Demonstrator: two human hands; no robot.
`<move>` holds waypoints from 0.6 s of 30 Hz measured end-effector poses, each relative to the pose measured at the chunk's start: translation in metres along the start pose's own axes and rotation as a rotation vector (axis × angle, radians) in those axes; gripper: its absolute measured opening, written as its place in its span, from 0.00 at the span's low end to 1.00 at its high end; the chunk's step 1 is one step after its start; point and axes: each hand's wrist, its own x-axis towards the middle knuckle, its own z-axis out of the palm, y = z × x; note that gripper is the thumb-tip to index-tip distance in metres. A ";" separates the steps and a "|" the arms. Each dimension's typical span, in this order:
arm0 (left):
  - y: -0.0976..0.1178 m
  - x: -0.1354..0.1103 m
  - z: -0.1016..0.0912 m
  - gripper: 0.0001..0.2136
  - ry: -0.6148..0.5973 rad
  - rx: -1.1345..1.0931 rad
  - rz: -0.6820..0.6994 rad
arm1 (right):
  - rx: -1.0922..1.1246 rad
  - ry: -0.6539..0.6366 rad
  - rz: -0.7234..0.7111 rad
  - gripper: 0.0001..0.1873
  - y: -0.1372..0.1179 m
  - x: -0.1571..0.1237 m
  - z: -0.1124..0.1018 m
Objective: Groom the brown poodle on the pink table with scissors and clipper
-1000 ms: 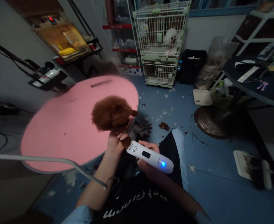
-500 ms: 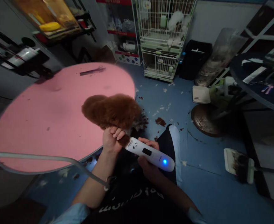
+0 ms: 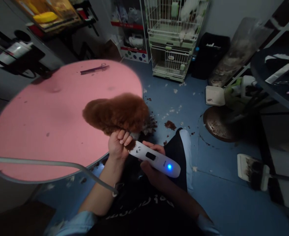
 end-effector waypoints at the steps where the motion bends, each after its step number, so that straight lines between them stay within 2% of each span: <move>1: 0.000 0.000 0.001 0.15 0.008 0.012 0.009 | -0.010 0.008 0.008 0.20 -0.001 0.001 0.001; 5: -0.001 0.000 0.005 0.15 0.044 0.063 0.021 | -0.013 0.059 0.039 0.21 -0.006 0.003 0.003; 8: 0.000 -0.001 0.008 0.14 0.002 0.069 0.003 | 0.012 0.038 0.084 0.22 -0.007 0.004 0.004; 11: 0.000 0.000 0.008 0.14 -0.022 0.020 -0.008 | 0.016 0.067 0.066 0.20 -0.007 0.004 0.005; 15: 0.000 0.003 0.005 0.18 0.022 -0.015 -0.053 | 0.083 0.099 0.121 0.20 -0.003 0.007 0.009; 18: -0.001 0.005 0.003 0.19 0.027 0.030 -0.036 | 0.249 0.245 0.192 0.21 0.001 0.013 0.012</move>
